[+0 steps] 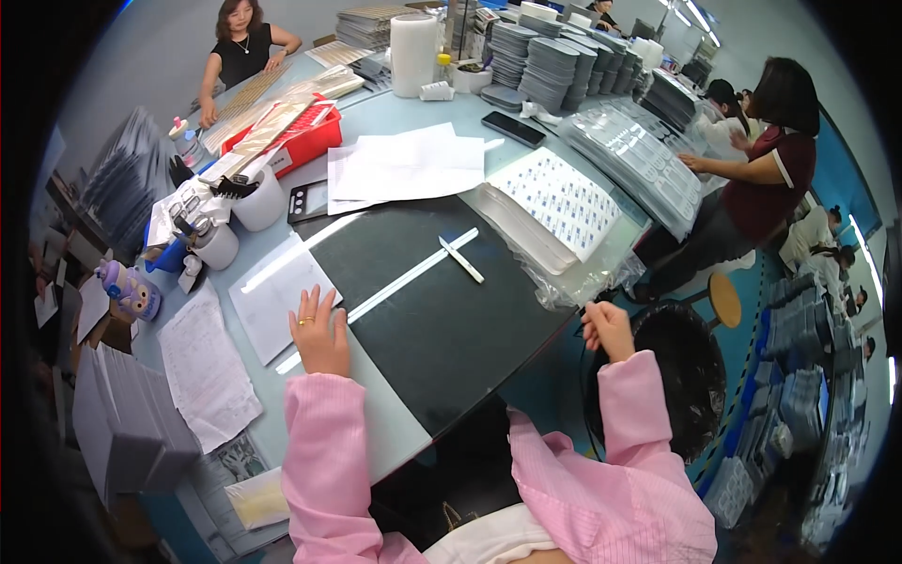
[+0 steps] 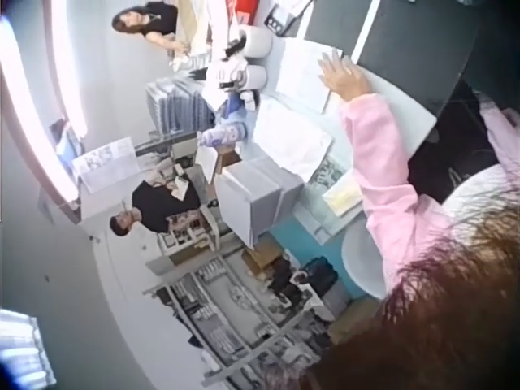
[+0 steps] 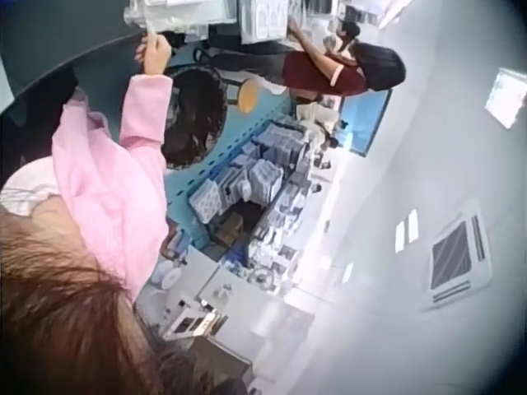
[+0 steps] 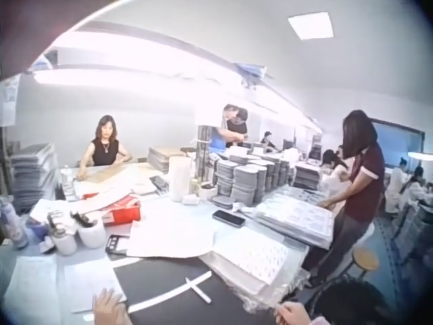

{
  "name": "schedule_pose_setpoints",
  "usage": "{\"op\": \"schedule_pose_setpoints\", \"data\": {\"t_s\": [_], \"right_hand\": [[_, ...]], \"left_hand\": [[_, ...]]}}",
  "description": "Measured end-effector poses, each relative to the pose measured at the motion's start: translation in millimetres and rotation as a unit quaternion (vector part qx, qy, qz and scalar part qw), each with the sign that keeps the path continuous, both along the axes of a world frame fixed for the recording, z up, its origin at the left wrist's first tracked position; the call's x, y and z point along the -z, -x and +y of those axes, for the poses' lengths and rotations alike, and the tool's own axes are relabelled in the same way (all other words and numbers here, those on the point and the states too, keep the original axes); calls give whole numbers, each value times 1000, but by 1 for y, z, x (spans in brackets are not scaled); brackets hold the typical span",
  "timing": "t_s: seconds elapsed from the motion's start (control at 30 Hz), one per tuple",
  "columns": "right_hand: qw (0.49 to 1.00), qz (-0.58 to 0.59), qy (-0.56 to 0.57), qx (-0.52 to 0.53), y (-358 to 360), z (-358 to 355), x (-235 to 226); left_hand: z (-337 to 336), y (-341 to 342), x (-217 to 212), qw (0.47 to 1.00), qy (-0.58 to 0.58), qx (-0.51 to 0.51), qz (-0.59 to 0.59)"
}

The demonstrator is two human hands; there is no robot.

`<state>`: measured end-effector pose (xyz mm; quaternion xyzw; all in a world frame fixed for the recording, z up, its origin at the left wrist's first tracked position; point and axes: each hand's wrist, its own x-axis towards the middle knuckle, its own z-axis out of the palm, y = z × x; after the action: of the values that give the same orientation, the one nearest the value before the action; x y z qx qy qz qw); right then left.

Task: Folding and aligning paper sheets and adhesive labels at a manufacturing workstation.

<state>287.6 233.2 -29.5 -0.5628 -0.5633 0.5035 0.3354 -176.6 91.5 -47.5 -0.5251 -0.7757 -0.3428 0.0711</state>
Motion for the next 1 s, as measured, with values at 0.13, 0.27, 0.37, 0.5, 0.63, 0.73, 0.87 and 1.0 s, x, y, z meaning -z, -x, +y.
{"op": "schedule_pose_setpoints", "data": {"t_s": [0.13, 0.27, 0.37, 0.5, 0.63, 0.73, 0.87, 1.0], "right_hand": [[988, 78, 129, 46, 12, -4, 40], [972, 161, 116, 129, 29, 3, 66], [920, 326, 39, 213, 55, -2, 72], [926, 299, -5, 232, 56, -1, 78], [951, 256, 11, 174, 45, -9, 76], [965, 220, 58, 126, 32, -7, 71], [937, 277, 132, 169, 34, 0, 63], [934, 292, 103, 179, 45, 0, 77]], "left_hand": [[-27, -36, -15, 986, -90, 67, -125], [-65, -104, -52, 959, -102, 151, -217], [-96, -146, -61, 936, -85, 178, -291], [-115, -176, -59, 896, -24, 247, -367], [-129, -185, -51, 883, -10, 260, -390], [-140, -188, -43, 882, 8, 266, -388], [-151, -194, -29, 880, 13, 248, -404], [-159, -196, -22, 874, 34, 230, -427]]}}
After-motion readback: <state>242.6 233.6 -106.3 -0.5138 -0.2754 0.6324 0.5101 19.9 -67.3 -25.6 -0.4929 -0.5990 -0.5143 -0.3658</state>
